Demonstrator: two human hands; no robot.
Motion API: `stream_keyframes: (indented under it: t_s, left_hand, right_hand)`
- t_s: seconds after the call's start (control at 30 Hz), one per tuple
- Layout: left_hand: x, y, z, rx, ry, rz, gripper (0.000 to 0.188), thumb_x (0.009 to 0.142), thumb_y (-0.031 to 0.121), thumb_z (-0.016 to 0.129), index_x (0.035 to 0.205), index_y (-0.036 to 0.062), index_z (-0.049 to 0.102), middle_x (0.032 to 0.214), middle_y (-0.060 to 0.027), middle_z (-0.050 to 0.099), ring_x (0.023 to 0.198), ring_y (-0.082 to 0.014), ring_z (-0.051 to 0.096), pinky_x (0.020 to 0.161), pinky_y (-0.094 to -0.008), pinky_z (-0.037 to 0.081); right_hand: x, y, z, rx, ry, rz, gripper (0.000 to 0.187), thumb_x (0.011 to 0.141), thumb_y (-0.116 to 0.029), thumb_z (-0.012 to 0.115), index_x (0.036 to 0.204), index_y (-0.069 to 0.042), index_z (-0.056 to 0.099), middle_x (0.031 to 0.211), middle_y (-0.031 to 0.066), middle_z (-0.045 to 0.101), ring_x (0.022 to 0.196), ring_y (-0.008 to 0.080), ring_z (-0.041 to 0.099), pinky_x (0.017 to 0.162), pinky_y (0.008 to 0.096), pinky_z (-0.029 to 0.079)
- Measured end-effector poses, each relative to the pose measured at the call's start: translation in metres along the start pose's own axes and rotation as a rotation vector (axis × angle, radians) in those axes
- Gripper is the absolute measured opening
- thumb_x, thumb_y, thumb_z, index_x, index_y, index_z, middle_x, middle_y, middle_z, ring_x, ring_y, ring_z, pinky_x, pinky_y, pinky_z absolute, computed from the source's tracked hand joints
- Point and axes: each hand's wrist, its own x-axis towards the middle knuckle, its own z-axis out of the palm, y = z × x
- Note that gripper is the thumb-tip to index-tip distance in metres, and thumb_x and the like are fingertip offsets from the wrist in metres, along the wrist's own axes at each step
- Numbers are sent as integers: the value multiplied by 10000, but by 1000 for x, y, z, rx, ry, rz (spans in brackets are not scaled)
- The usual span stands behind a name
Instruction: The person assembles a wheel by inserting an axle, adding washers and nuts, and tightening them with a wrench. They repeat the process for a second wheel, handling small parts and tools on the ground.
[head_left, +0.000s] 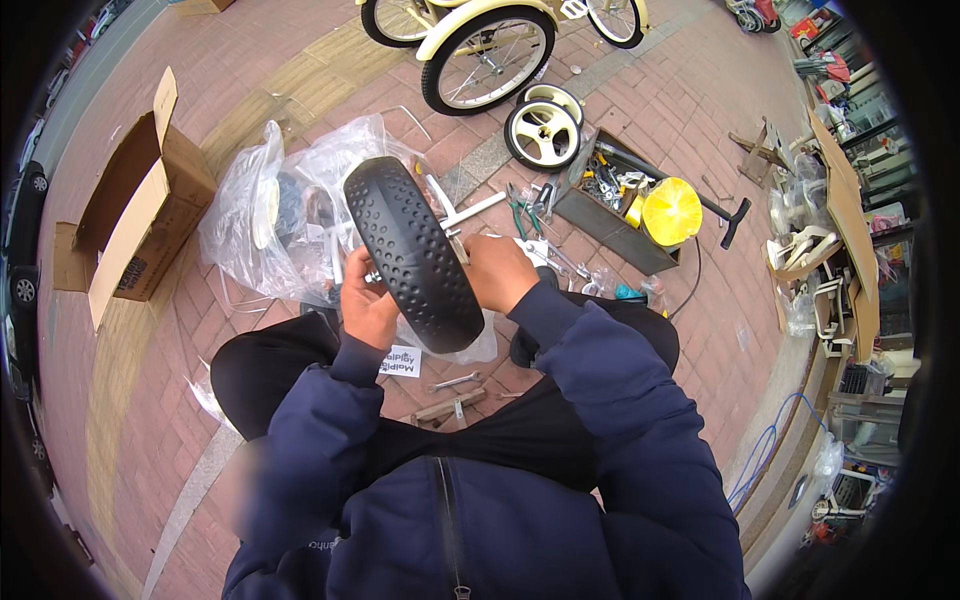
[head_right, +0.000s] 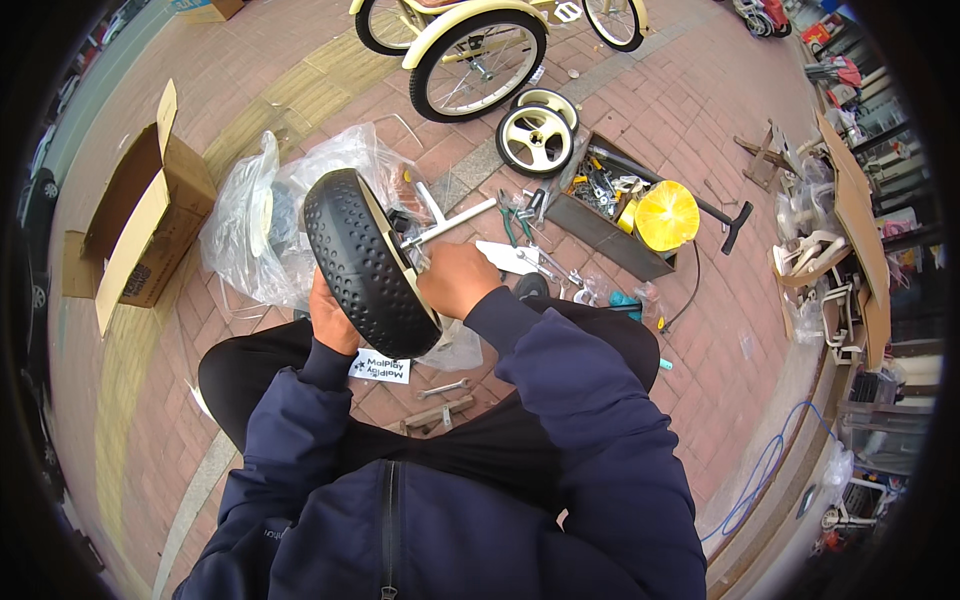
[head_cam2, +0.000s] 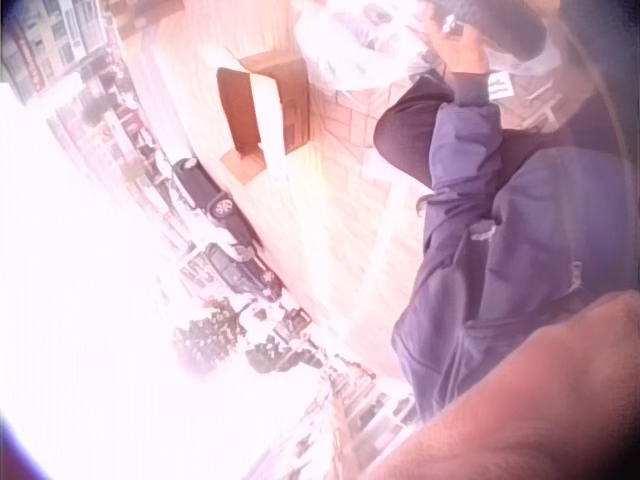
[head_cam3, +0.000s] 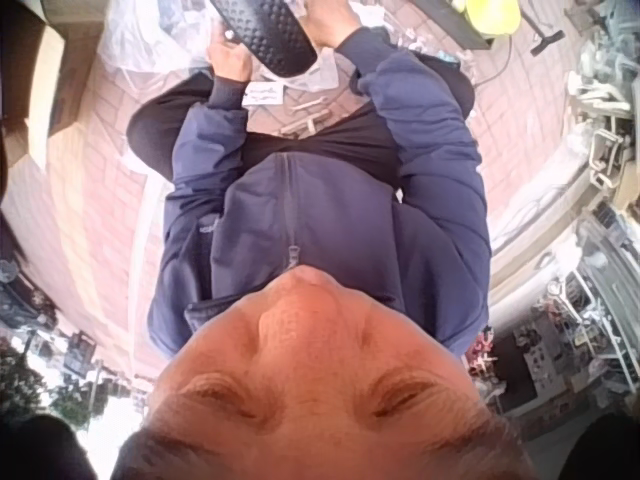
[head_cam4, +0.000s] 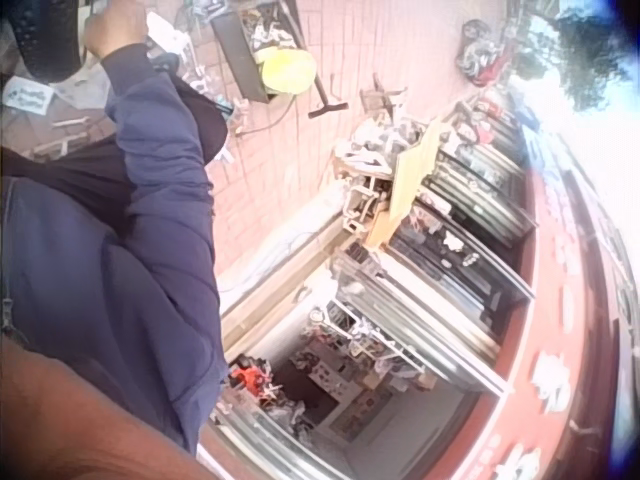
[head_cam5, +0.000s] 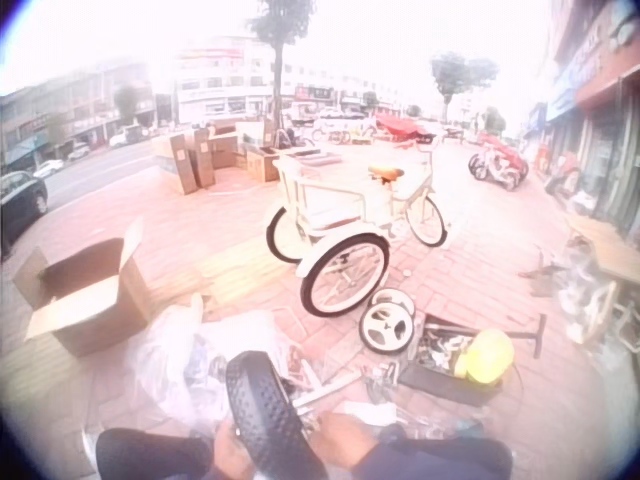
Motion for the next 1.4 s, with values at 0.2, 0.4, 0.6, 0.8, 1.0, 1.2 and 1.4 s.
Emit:
stream_keyframes:
  t_s: [0.2,0.4,0.6,0.8,1.0,1.2,1.4]
  left_hand:
    - [-2,2,7,-39,-31,-20,590,803,45,764,1307,49,458,1155,-79,576,1023,-161,585,899,-314,471]
    - [-5,6,14,-109,33,-84,569,813,-3,735,1298,35,441,1097,-58,556,986,-139,584,854,-286,481]
    - [-1,2,17,-115,76,-81,567,826,-27,714,1311,39,430,1106,-62,542,986,-134,586,844,-281,489]
    - [-4,-3,18,-182,62,-44,593,817,-12,732,1322,45,425,1153,-83,551,1001,-155,591,857,-292,497]
    - [-3,-1,7,-210,4,-104,596,835,80,755,1333,19,433,1217,-105,548,1043,-170,594,902,-306,496]
    - [1,-2,-5,-220,8,-90,562,810,-50,685,1315,25,450,1124,-105,653,976,-167,658,868,-300,531]
    - [6,-10,-15,358,-77,142,534,827,-26,693,1310,13,468,1162,-70,638,1008,-137,630,888,-283,511]
  right_hand:
    - [10,20,10,-40,-2,-122,511,778,-452,688,867,50,652,841,284,665,839,449,654,756,476,521]
    - [8,26,8,1,3,-120,458,761,-409,709,852,35,643,830,276,668,829,443,659,749,461,526]
    - [8,19,6,-50,21,-151,425,767,-381,706,861,29,649,840,276,666,833,445,657,746,472,524]
    - [6,18,1,-58,2,-191,431,790,-382,682,855,43,645,838,278,664,821,451,653,736,485,521]
    - [8,7,7,-178,-16,-156,391,856,-345,587,869,40,652,805,286,660,799,452,651,732,507,520]
    - [2,-8,2,-79,0,-2,354,854,-287,553,784,36,678,801,291,655,782,466,643,749,528,515]
    - [-2,-12,-3,-58,-31,42,347,865,-291,526,799,20,663,808,269,655,802,453,638,766,515,502]
